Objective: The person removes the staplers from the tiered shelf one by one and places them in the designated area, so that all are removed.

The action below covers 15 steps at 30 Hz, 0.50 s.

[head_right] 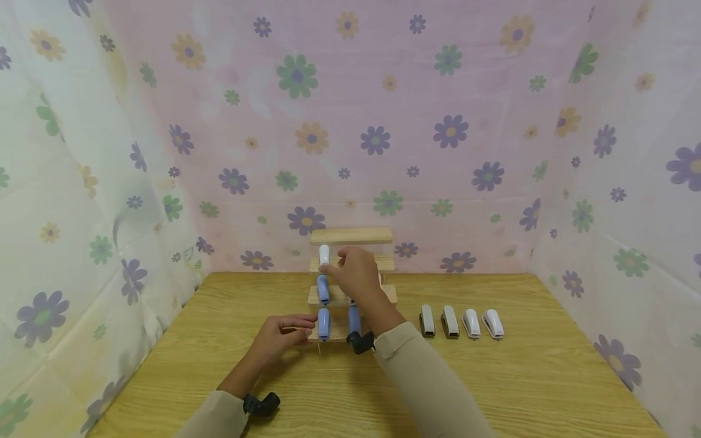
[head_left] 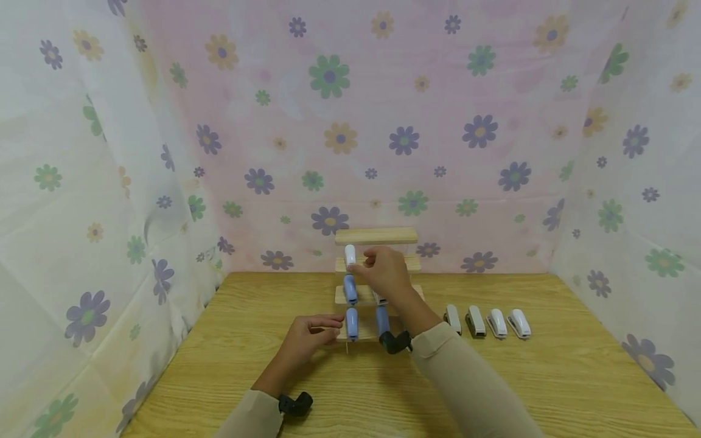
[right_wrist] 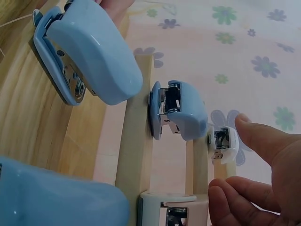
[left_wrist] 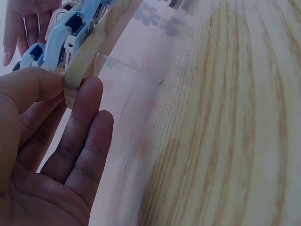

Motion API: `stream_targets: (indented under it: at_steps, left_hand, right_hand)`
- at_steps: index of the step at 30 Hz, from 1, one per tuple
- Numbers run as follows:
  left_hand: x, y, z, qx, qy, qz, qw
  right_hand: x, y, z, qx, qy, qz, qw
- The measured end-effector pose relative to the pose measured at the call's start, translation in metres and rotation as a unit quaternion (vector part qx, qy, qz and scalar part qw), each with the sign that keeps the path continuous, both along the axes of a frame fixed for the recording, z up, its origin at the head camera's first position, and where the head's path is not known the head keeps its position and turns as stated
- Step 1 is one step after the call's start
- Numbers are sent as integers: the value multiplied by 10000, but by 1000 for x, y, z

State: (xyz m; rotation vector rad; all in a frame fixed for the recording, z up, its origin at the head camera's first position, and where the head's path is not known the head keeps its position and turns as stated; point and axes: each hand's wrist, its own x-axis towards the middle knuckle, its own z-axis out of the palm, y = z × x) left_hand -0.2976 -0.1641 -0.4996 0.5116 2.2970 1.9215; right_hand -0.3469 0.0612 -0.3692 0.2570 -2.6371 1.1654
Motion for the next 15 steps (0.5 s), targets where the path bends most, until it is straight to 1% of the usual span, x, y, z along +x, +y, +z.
stream_targets:
  at_steps: [7,15]
  left_hand:
    - [0,0,0,23,-32,-21,10000]
    - [1,0,1,20,-6,-16,10000]
  right_hand:
    - [-3,-4,-1,141,9,111,9998]
    - [-5,-11,-2,193,-89,-20,9998]
